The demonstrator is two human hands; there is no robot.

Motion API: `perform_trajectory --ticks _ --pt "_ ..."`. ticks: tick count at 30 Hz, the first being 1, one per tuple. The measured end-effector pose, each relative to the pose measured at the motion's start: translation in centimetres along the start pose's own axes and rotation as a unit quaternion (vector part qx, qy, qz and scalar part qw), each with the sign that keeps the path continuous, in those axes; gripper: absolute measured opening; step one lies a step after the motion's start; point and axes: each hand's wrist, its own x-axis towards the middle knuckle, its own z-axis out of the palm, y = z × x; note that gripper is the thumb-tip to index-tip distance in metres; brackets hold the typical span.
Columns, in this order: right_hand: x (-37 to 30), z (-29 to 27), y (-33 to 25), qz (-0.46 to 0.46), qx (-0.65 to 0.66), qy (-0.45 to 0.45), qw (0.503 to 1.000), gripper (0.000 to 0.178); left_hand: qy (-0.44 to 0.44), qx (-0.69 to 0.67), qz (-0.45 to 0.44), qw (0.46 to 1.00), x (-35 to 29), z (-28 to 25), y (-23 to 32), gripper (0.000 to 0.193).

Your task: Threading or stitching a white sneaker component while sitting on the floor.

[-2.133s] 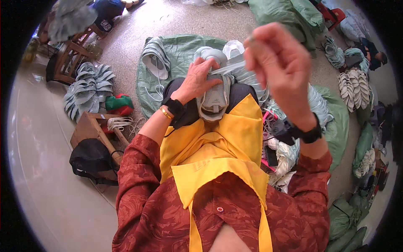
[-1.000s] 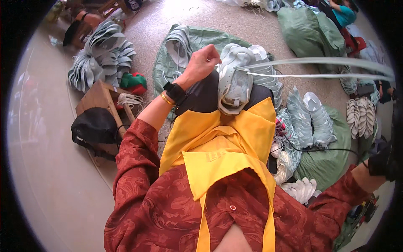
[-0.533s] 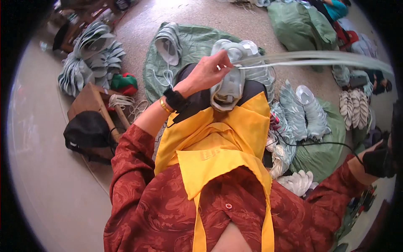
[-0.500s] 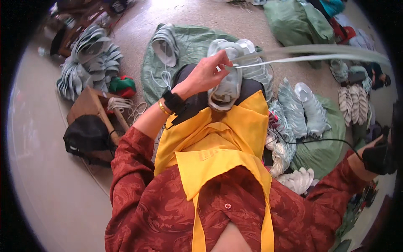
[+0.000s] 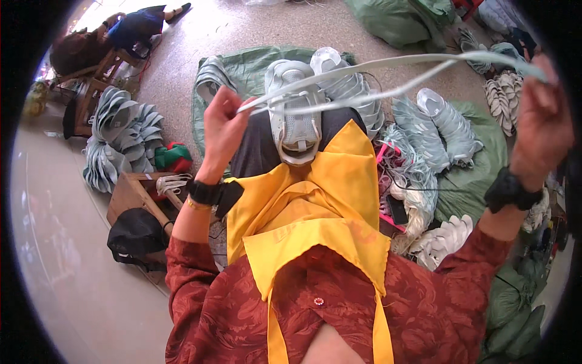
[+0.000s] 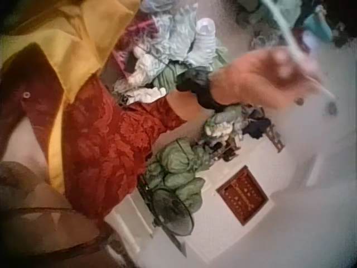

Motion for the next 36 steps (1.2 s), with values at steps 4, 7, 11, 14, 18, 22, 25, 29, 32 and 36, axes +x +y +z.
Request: perform_trajectory --ticks 4,7,11,14,18,22,25,29,32,36 --pt "-4.3 -5.1 6.8 0.031 -0.123 0.193 0.973 0.018 0.052 -0.044 -0.068 0.995 -1.2 -3.9 -0.5 0.022" --pt "-7.8 -6.0 13.4 0.187 -0.309 0.210 0.909 0.017 0.103 -0.059 -0.117 0.986 -2.0 -7.9 -2.2 0.021" --pt "-9.9 -0.9 22.8 0.264 -0.301 0.116 0.909 0.016 0.166 -0.083 -0.211 0.960 -3.6 -13.8 -5.3 0.012" --pt "-9.7 5.0 25.4 0.263 -0.335 0.010 0.905 0.027 0.204 0.038 -0.244 0.947 -4.7 -16.6 -8.1 0.014" --pt "-10.5 7.6 28.5 0.170 -0.402 -0.095 0.894 0.023 0.161 0.421 -0.083 0.889 -5.8 -15.4 -9.2 0.025" --pt "-10.0 6.8 26.6 0.172 -0.415 -0.065 0.891 0.011 0.085 0.243 -0.039 0.965 -3.3 -7.8 -5.6 0.010" --pt "-10.2 4.3 26.0 0.177 -0.434 -0.035 0.882 0.010 0.031 0.193 0.047 0.980 -1.3 -1.6 -3.5 0.006" --pt "-9.2 3.6 25.0 0.297 -0.429 -0.127 0.844 0.017 -0.016 0.188 0.098 0.977 1.0 2.9 -4.4 0.008" --pt "-7.9 4.7 26.8 0.201 -0.449 -0.084 0.867 0.016 -0.039 0.189 0.027 0.981 2.4 4.5 -4.8 0.011" --pt "-5.3 6.1 29.8 0.126 -0.432 -0.039 0.892 0.013 -0.049 0.210 0.054 0.975 3.5 5.3 -5.1 0.016"
